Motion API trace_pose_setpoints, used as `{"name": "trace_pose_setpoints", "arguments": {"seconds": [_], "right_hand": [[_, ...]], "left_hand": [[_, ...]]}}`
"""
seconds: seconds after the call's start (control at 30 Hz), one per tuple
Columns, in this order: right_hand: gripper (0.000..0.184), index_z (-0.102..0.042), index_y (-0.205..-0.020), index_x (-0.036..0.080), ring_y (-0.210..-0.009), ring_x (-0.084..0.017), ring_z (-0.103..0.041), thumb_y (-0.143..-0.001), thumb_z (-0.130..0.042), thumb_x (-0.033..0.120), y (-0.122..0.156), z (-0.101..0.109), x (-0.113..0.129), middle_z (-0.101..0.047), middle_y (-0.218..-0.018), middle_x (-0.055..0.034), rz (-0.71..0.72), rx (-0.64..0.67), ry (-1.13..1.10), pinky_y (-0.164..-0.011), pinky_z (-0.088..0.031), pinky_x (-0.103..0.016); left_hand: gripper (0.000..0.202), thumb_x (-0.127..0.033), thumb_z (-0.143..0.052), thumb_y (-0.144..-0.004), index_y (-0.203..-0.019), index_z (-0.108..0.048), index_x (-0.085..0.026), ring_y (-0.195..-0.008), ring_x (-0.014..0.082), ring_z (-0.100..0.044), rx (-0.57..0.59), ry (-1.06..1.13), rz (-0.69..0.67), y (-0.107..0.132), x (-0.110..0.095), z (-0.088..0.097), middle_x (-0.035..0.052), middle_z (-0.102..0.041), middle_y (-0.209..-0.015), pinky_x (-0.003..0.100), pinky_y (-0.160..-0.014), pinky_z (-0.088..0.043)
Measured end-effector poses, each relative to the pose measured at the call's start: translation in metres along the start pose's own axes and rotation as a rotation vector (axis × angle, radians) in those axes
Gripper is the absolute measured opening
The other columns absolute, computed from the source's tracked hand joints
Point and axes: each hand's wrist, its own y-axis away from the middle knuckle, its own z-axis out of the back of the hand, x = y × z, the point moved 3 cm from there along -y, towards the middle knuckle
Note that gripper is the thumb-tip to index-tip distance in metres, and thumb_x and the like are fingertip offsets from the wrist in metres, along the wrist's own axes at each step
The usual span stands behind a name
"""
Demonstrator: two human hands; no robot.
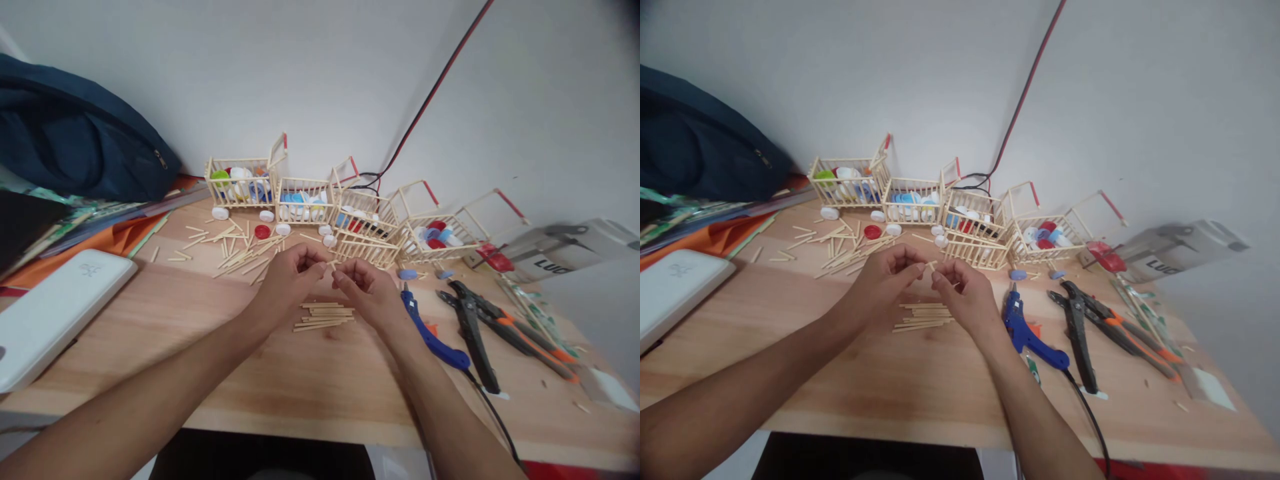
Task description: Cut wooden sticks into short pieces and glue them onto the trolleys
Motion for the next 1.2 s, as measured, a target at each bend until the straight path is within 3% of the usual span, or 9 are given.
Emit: {"name": "trace_pose_setpoints", "arguments": {"seconds": [0.2, 0.7, 0.97, 1.2], "right_hand": [[0.020, -0.059, -0.078, 0.020, -0.063, -0.014, -0.058, -0.081, -0.060, 0.040, 0.001, -0.003, 0.002, -0.066, -0.071, -0.0025, 0.003, -0.009, 0.009, -0.056, -0.041, -0.026], [0.019, -0.058, -0.077, 0.021, -0.061, -0.013, -0.056, -0.082, -0.059, 0.039, 0.003, -0.005, 0.001, -0.065, -0.070, -0.0013, -0.006, 0.019, 0.017, -0.056, -0.040, -0.026], [0.030, -0.065, -0.096, 0.018, -0.077, -0.016, -0.063, -0.092, -0.045, 0.040, 0.000, 0.005, -0.001, -0.070, -0.085, -0.0063, 0.064, -0.012, 0.052, -0.070, -0.047, -0.029], [0.020, -0.066, -0.089, 0.018, -0.070, -0.015, -0.062, -0.086, -0.051, 0.031, 0.001, 0.016, -0.003, -0.070, -0.078, -0.0036, 0.068, -0.039, 0.295, -0.060, -0.042, -0.025]], "left_hand": [[0.013, -0.027, -0.061, -0.076, -0.077, -0.067, -0.016, -0.072, 0.0139, -0.060, -0.010, -0.014, 0.017, 0.003, -0.001, -0.001, 0.0023, -0.068, -0.075, 0.026, -0.070, -0.046], [0.012, -0.027, -0.064, -0.072, -0.069, -0.066, -0.016, -0.065, 0.0118, -0.055, -0.049, -0.007, 0.076, 0.002, 0.005, 0.001, 0.0007, -0.064, -0.068, 0.025, -0.063, -0.042], [0.016, -0.030, -0.066, -0.070, -0.068, -0.064, -0.015, -0.058, 0.0097, -0.049, -0.076, 0.083, 0.148, 0.000, 0.009, 0.002, -0.0009, -0.059, -0.063, 0.023, -0.056, -0.036], [0.019, -0.031, -0.068, -0.069, -0.066, -0.061, -0.013, -0.057, 0.0081, -0.045, -0.084, 0.078, 0.169, -0.001, 0.011, 0.004, -0.0024, -0.055, -0.061, 0.022, -0.056, -0.032]]}}
